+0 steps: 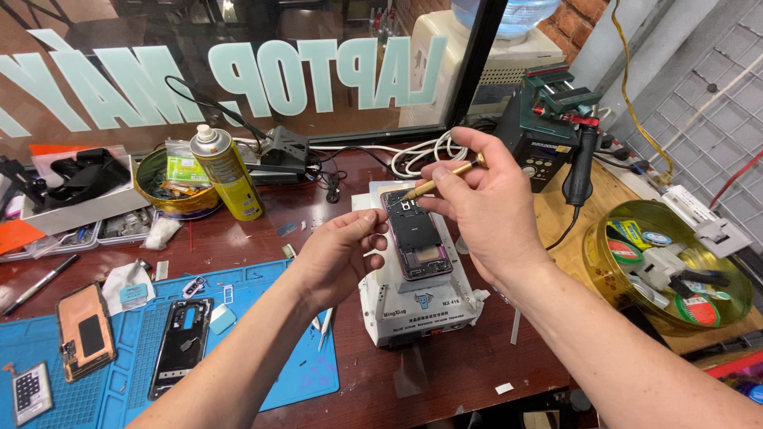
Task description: The person uses a wooden stick to repeatedly scrape and clean the internal components of a disassembled smartphone placed on a white box. The person then picks up a small black rectangular component and places it into the phone chassis.
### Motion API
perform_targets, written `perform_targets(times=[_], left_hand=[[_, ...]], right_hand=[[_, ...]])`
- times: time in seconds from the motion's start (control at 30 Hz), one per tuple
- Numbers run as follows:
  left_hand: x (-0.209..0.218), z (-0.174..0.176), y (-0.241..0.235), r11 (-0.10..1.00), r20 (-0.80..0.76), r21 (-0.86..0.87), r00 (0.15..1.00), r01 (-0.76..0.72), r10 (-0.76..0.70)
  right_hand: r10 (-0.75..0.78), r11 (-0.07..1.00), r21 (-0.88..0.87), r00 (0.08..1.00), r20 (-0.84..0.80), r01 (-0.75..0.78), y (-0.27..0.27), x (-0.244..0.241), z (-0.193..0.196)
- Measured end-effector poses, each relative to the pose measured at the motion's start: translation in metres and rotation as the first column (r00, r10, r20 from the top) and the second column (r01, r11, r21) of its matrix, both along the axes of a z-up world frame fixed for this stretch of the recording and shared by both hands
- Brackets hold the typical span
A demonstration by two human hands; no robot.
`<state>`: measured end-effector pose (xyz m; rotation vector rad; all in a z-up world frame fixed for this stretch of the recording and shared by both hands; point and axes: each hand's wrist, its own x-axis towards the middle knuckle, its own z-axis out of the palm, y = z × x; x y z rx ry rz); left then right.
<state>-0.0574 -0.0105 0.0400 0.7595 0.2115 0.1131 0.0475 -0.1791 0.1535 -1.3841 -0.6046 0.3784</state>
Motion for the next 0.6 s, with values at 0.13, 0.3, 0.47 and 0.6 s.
perform_targets(times=[0.13, 0.3, 0.47, 0.6], left_hand=[[-0.005, 0.009, -0.005, 0.999, 0.017, 0.034, 1.000, 0.006, -0.007], [-0.009, 0.013, -0.008, 0.998, 0.022, 0.062, 1.000, 0.007, -0.008], [-0.011, 0.013, -0.013, 0.997, 0.030, 0.082, 1.000, 0.000, -0.003], [-0.012, 0.015, -0.017, 0.996, 0.039, 0.094, 0.999, 0.002, -0.005]], right_hand=[[0.019, 1.000, -0.012, 0.999, -0.036, -0.019, 0.005, -0.009, 0.003], [0.021, 1.000, -0.022, 0.999, -0.045, -0.022, 0.001, -0.012, 0.004], [0.023, 1.000, -0.007, 0.997, -0.069, -0.023, -0.003, -0.011, 0.002], [0.025, 1.000, -0.004, 0.997, -0.073, -0.026, -0.007, -0.008, 0.000]])
